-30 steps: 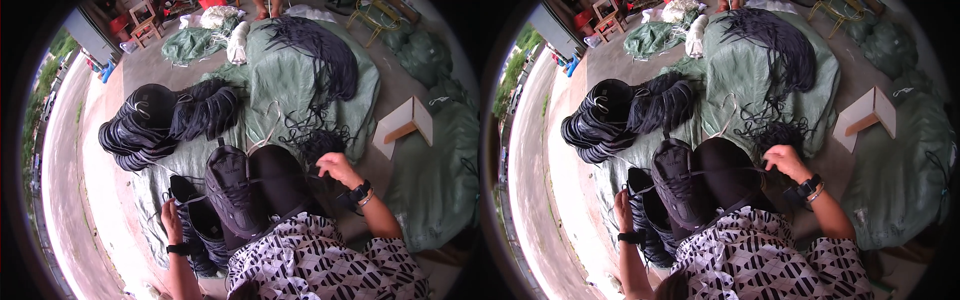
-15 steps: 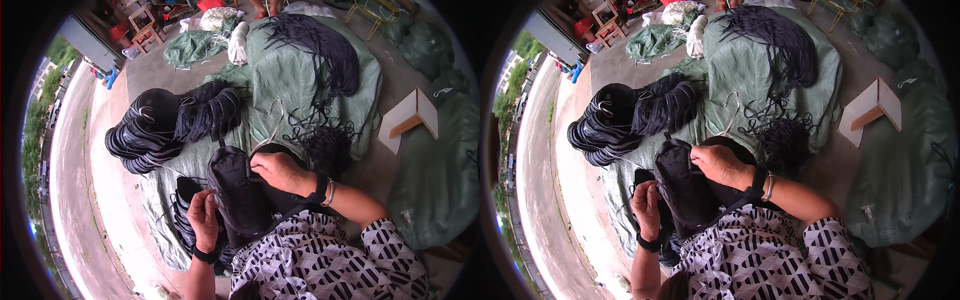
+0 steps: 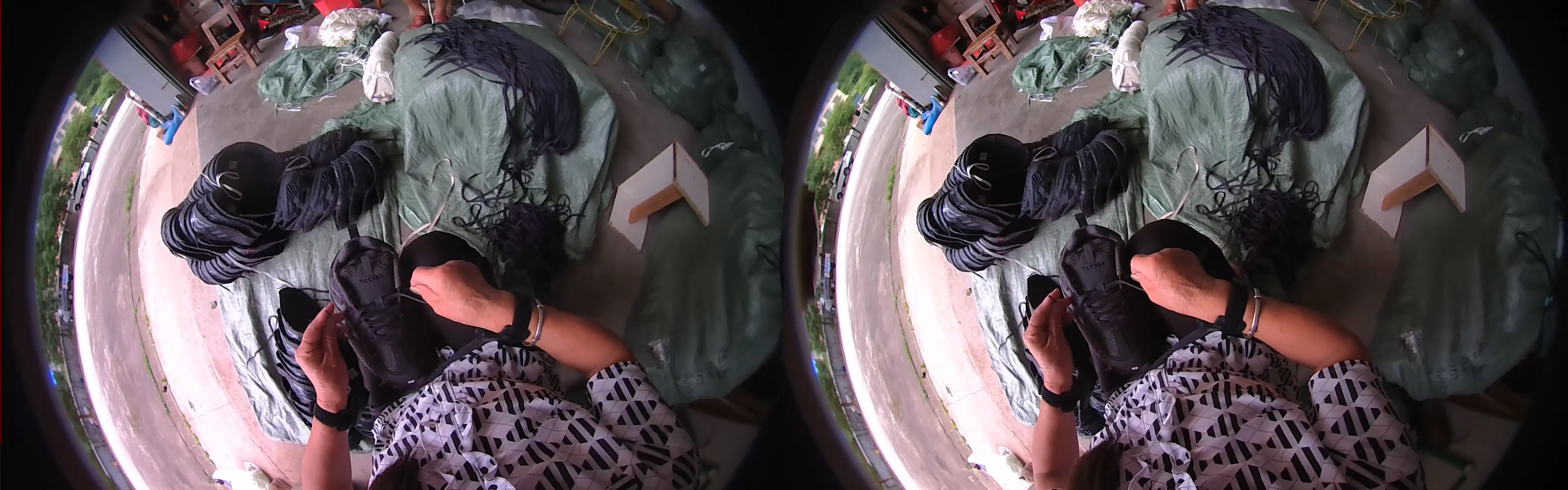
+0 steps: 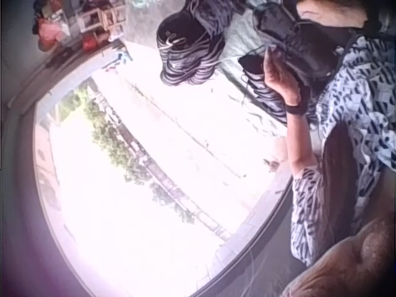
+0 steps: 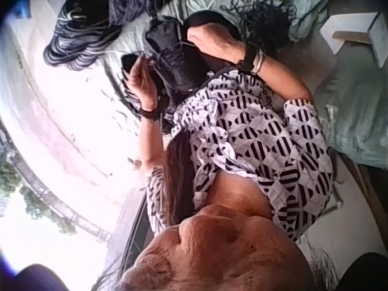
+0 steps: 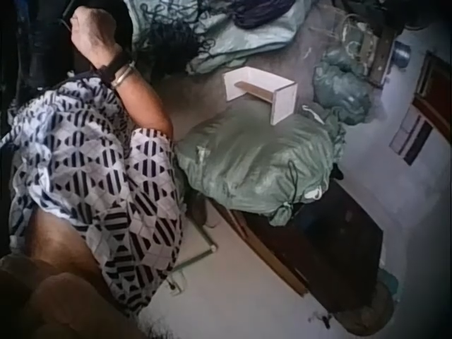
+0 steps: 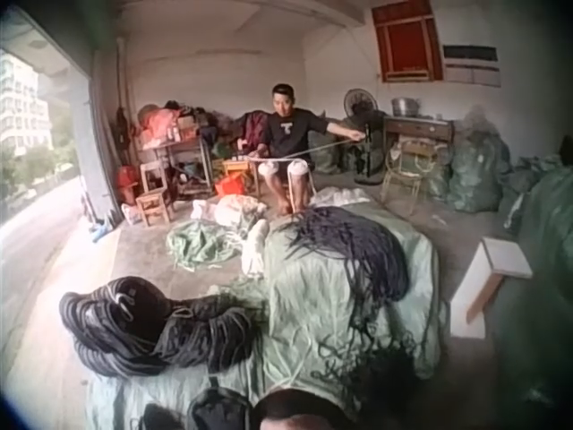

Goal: The recorder is lacing a batch of black shoes while sitting on the floor.

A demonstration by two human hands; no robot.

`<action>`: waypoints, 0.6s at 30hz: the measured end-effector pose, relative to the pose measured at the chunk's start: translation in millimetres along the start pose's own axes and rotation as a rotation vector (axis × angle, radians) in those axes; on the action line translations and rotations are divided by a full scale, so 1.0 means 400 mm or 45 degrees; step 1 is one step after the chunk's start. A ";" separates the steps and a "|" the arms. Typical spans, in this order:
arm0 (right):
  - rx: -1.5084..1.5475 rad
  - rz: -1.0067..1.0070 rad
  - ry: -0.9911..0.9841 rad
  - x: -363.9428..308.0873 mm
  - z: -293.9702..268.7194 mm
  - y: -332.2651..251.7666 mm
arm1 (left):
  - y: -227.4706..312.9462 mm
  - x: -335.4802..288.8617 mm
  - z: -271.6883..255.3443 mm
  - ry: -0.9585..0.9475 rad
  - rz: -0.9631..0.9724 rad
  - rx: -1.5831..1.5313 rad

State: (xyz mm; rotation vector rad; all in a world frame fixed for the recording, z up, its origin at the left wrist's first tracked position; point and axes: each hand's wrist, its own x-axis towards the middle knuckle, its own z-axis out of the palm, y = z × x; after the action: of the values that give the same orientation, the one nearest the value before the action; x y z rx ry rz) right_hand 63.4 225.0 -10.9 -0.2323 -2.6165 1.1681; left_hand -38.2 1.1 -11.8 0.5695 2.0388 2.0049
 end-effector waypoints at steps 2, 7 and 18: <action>-0.005 -0.039 0.004 0.006 0.001 0.001 | 0.008 -0.003 -0.005 -0.012 -0.015 -0.035; -0.204 -0.184 -0.053 0.016 0.005 -0.001 | 0.027 0.003 -0.008 -0.182 -0.476 -0.057; 0.015 -0.129 -0.254 0.036 -0.001 0.001 | 0.003 0.028 -0.008 -0.299 -0.342 0.107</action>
State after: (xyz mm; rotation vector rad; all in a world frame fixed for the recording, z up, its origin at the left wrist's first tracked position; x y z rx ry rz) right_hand 50.0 229.2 -8.6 0.0210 -2.7526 1.2291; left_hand -49.4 3.0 -9.1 0.4907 1.9476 1.6265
